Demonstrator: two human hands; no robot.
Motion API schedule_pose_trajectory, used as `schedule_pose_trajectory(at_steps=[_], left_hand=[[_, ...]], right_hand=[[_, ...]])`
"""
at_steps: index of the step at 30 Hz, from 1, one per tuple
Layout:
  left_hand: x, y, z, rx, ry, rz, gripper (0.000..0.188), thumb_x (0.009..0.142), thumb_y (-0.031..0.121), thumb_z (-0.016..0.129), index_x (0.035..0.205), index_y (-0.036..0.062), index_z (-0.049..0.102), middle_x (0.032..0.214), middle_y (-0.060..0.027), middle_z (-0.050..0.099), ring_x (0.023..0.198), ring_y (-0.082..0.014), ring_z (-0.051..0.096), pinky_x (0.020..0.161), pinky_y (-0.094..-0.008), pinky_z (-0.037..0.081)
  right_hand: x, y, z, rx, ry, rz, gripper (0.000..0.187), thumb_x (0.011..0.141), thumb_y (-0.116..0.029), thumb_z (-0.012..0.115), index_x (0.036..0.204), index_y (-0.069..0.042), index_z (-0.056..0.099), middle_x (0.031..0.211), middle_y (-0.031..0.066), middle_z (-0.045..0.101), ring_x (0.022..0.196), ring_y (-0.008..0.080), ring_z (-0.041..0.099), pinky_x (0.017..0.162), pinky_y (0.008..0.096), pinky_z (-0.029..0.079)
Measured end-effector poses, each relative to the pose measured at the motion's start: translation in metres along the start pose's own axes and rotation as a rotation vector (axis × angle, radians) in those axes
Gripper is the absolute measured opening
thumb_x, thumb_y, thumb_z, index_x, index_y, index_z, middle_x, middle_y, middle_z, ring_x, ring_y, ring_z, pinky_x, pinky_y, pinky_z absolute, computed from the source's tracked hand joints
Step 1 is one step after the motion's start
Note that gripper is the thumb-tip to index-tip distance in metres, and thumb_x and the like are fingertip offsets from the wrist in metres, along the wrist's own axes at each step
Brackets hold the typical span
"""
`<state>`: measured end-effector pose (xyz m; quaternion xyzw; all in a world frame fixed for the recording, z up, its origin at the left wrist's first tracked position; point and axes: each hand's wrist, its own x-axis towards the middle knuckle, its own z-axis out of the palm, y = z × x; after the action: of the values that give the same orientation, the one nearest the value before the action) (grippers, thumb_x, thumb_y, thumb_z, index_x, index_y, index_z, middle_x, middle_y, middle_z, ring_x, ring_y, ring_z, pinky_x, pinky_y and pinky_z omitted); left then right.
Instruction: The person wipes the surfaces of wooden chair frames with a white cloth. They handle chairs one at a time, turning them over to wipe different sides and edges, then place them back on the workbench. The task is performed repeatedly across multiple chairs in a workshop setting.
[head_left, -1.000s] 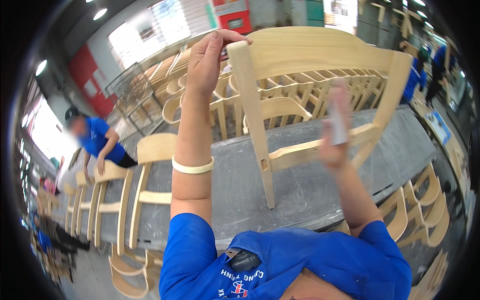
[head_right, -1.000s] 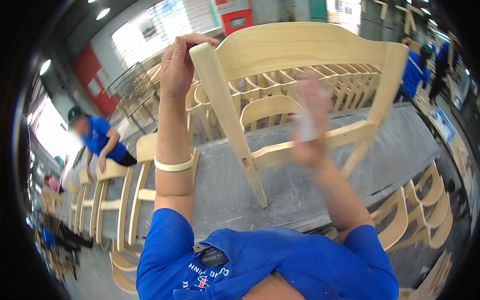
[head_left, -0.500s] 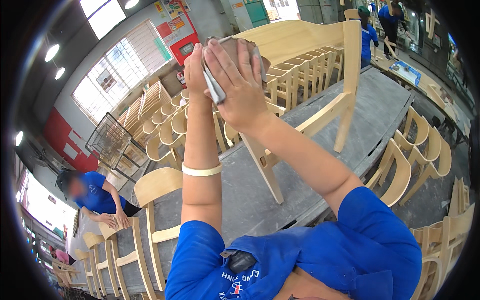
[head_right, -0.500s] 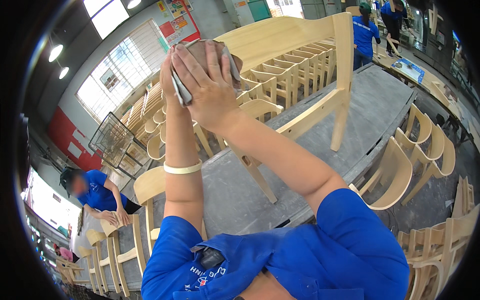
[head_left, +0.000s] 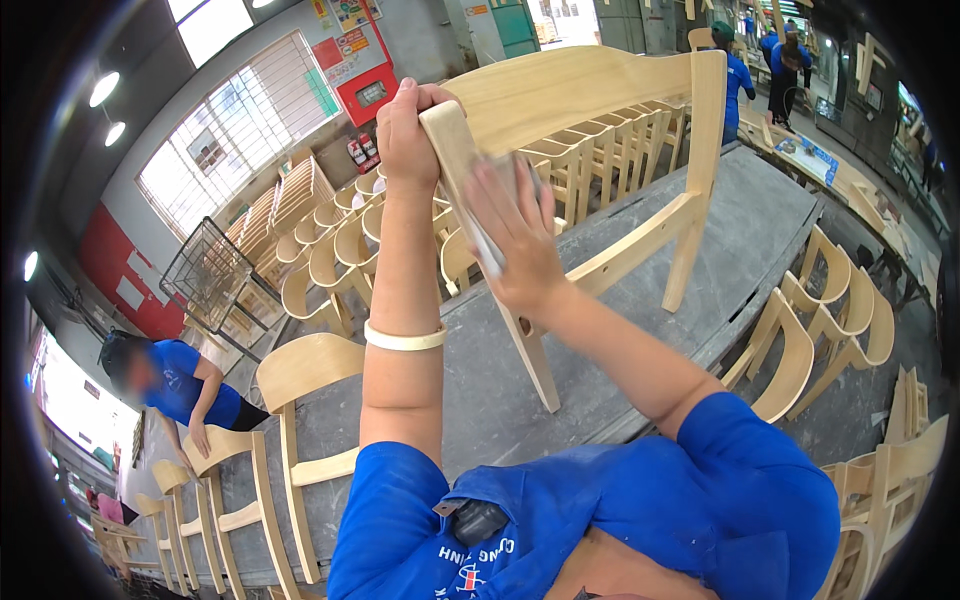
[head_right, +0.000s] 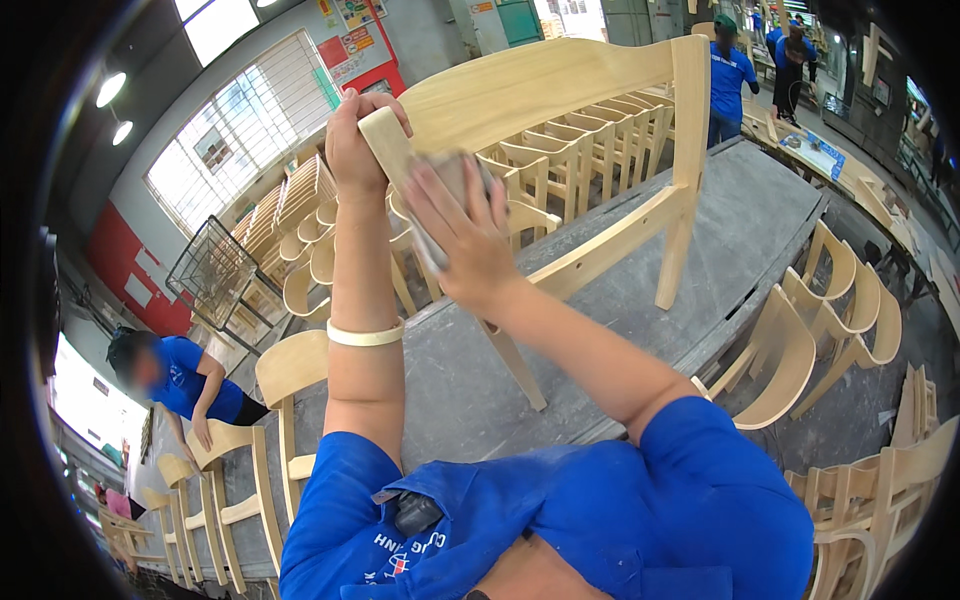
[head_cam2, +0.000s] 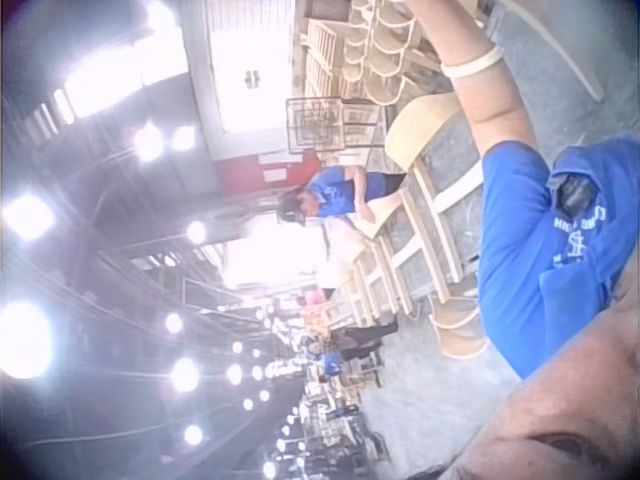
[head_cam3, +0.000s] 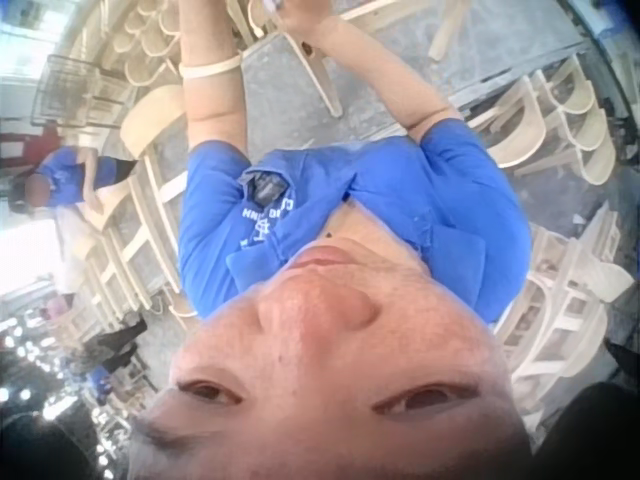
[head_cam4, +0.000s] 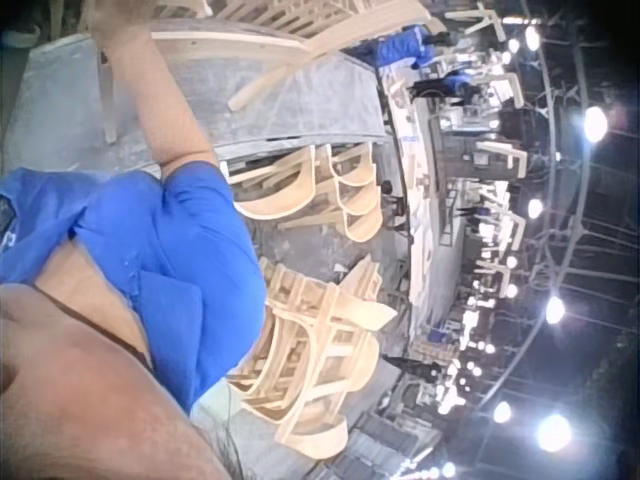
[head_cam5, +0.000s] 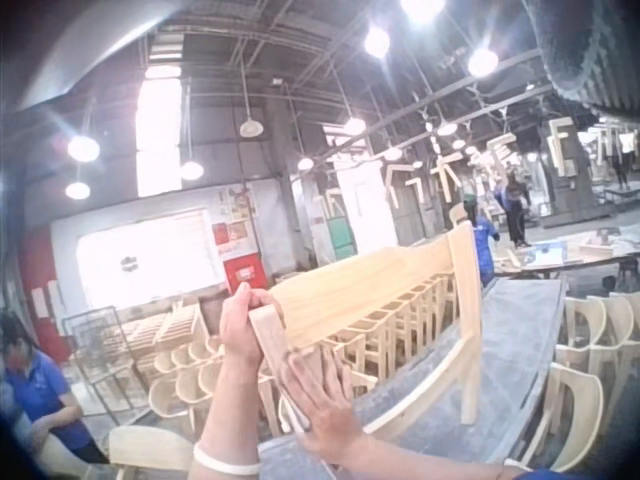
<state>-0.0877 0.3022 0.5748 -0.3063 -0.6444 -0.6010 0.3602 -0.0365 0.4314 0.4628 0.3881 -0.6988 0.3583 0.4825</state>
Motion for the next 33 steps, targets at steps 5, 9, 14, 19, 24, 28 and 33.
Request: schedule_pose_trajectory(at_steps=[5,9,14,19,24,28,33], left_hand=[[0.001,-0.003,0.000,0.020,-0.006,0.022,0.055,0.095,0.029,0.028,0.066,-0.0039,0.061,0.059,-0.0070,0.058,0.054,-0.0130,0.049,0.055,-0.0264,0.039],[-0.003,-0.002,0.004,-0.011,0.059,0.008,0.055,0.096,0.029,0.027,0.066,-0.0034,0.060,0.059,-0.0066,0.058,0.053,-0.0125,0.049,0.055,-0.0263,0.039],[-0.007,0.006,0.013,-0.032,0.072,0.050,0.056,0.097,0.030,0.026,0.066,-0.0030,0.059,0.059,-0.0062,0.057,0.052,-0.0117,0.049,0.053,-0.0258,0.038],[-0.013,0.012,0.021,0.028,0.123,0.099,0.057,0.097,0.031,0.026,0.066,-0.0036,0.059,0.059,-0.0065,0.057,0.052,-0.0117,0.050,0.052,-0.0252,0.039],[-0.016,0.019,0.026,-0.062,0.063,0.069,0.057,0.098,0.031,0.027,0.067,-0.0038,0.059,0.059,-0.0066,0.058,0.054,-0.0118,0.051,0.053,-0.0251,0.040],[-0.022,0.030,0.036,-0.026,0.056,0.040,0.057,0.097,0.033,0.027,0.067,-0.0034,0.060,0.059,-0.0070,0.058,0.055,-0.0119,0.051,0.055,-0.0245,0.040],[-0.041,0.049,0.059,-0.055,0.064,0.101,0.054,0.097,0.032,0.028,0.072,-0.0021,0.061,0.062,-0.0072,0.058,0.059,-0.0122,0.053,0.058,-0.0238,0.041]], right_hand=[[0.003,0.018,0.006,-0.027,0.031,0.033,0.070,0.084,-0.023,0.055,0.145,-0.010,0.023,0.149,0.0075,0.025,0.135,0.0469,0.015,0.100,0.0651,0.012],[0.019,0.022,0.010,0.049,0.069,0.007,0.071,0.084,-0.024,0.054,0.145,-0.008,0.022,0.149,0.0091,0.026,0.135,0.0456,0.016,0.102,0.0649,0.009],[-0.009,0.005,-0.003,-0.071,0.053,-0.048,0.071,0.082,-0.025,0.056,0.144,-0.009,0.026,0.150,0.0094,0.023,0.136,0.0460,0.013,0.103,0.0627,0.009],[0.022,0.022,-0.002,-0.048,0.036,-0.054,0.062,0.086,-0.024,0.051,0.143,-0.012,0.030,0.151,0.0112,0.022,0.137,0.0461,0.007,0.106,0.0590,0.001],[-0.003,0.002,-0.016,-0.088,-0.068,-0.037,0.061,0.083,-0.023,0.055,0.141,-0.015,0.036,0.149,0.0079,0.026,0.136,0.0488,0.010,0.104,0.0620,0.003],[-0.014,-0.001,-0.022,-0.167,-0.052,-0.100,0.060,0.081,-0.023,0.058,0.139,-0.018,0.040,0.148,0.0051,0.031,0.135,0.0487,0.012,0.102,0.0636,0.005],[0.036,0.016,-0.066,0.118,0.284,-0.138,0.046,0.090,-0.022,0.050,0.134,-0.011,0.046,0.146,0.0131,0.032,0.135,0.0422,0.021,0.107,0.0514,0.014]])
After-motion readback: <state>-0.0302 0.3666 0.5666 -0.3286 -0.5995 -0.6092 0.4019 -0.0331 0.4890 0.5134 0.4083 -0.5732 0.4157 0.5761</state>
